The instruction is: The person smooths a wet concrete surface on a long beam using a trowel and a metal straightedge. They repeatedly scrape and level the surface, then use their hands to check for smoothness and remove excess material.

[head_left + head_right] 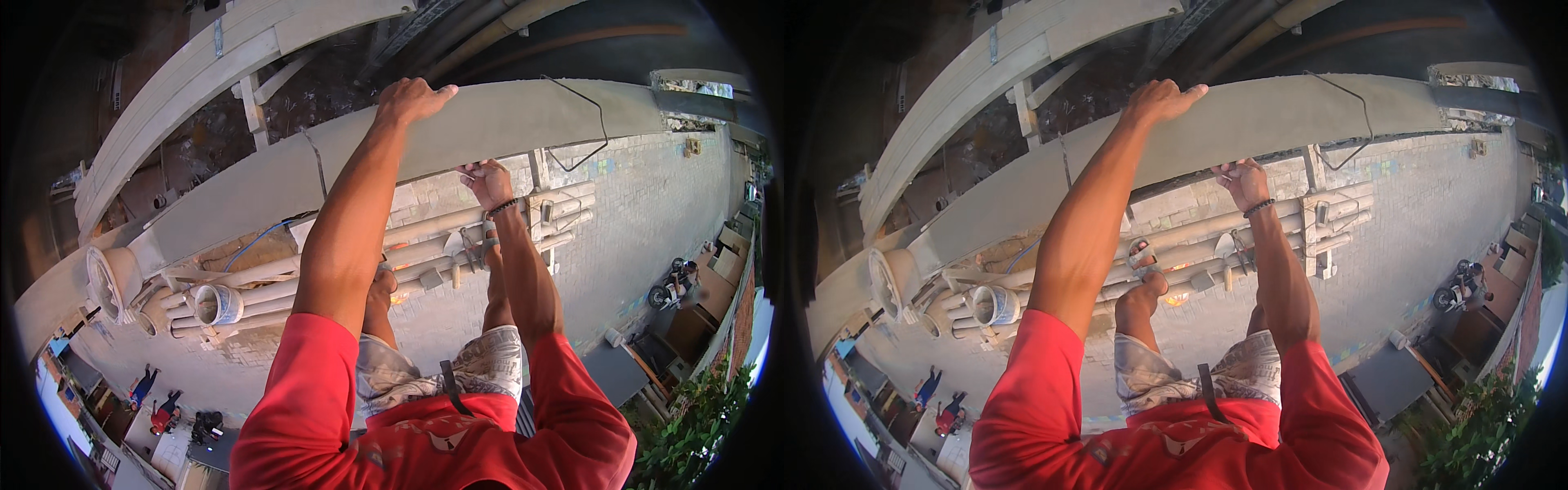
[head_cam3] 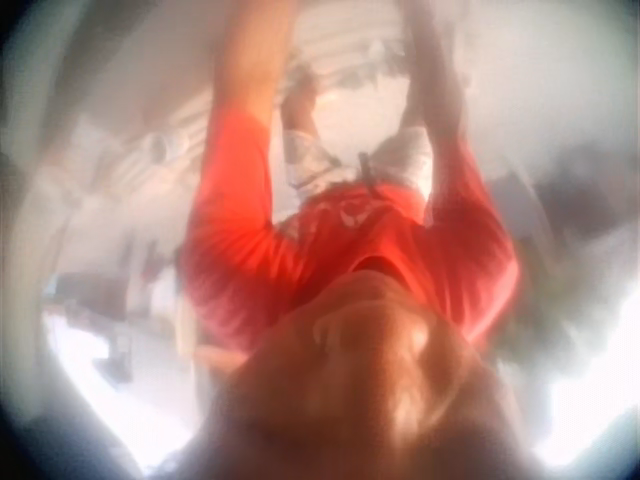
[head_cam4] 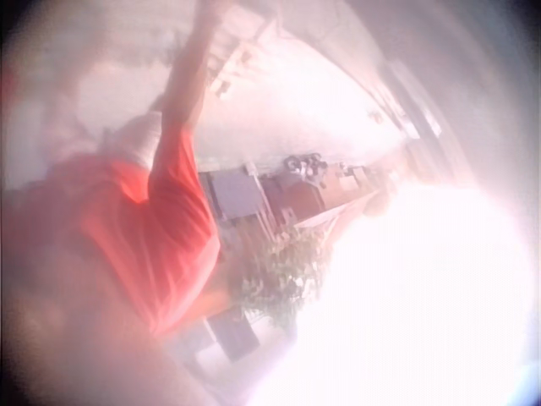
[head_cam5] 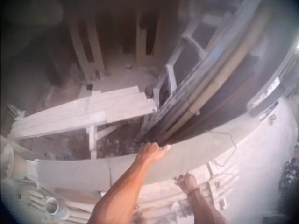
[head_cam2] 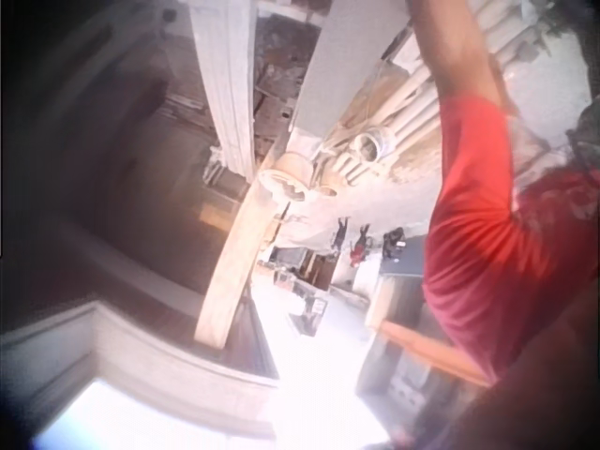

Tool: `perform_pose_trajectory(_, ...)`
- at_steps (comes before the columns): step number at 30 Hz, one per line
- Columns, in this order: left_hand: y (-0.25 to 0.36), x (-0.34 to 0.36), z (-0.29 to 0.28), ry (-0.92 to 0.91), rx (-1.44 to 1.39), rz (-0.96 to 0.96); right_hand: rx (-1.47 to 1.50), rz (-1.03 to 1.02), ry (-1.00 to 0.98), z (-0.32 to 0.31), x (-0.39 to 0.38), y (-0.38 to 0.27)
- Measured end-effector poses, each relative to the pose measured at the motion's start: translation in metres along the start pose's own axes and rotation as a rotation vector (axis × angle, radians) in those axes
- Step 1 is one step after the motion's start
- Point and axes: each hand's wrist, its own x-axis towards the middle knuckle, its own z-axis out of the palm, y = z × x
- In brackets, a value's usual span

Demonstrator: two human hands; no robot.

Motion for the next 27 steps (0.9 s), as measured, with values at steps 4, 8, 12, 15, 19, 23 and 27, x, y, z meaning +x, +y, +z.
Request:
perform_pose_trajectory(4, 0.008, 0.0, -0.003, -0.01, 0.016, -0.058, -0.057, 0.113, -0.069, -0.009, 0.001, -0.012)
perform_pose_trajectory(8, 0.016, -0.001, 0.003, -0.058, -0.031, -0.205, -0.115, 0.228, -0.171, -0.019, 0.007, -0.022)
perform_pose_trajectory(12, 0.019, 0.0, 0.01, 0.087, 0.072, -0.222, -0.133, 0.335, -0.264, -0.024, 0.015, -0.029)
perform_pose_trajectory(15, 0.018, -0.001, 0.014, 0.137, 0.053, -0.251, -0.15, 0.4, -0.271, -0.024, 0.02, -0.03)
perform_pose_trajectory(19, 0.018, 0.0, 0.013, 0.103, 0.084, -0.251, -0.141, 0.409, -0.285, -0.022, 0.022, -0.03)
perform_pose_trajectory(23, 0.018, -0.001, 0.012, 0.075, 0.065, -0.234, -0.088, 0.44, -0.324, -0.021, 0.024, -0.032)
perform_pose_trajectory(27, 0.019, -0.007, 0.015, 0.134, 0.079, -0.207, -0.068, 0.465, -0.361, -0.021, 0.028, -0.034)
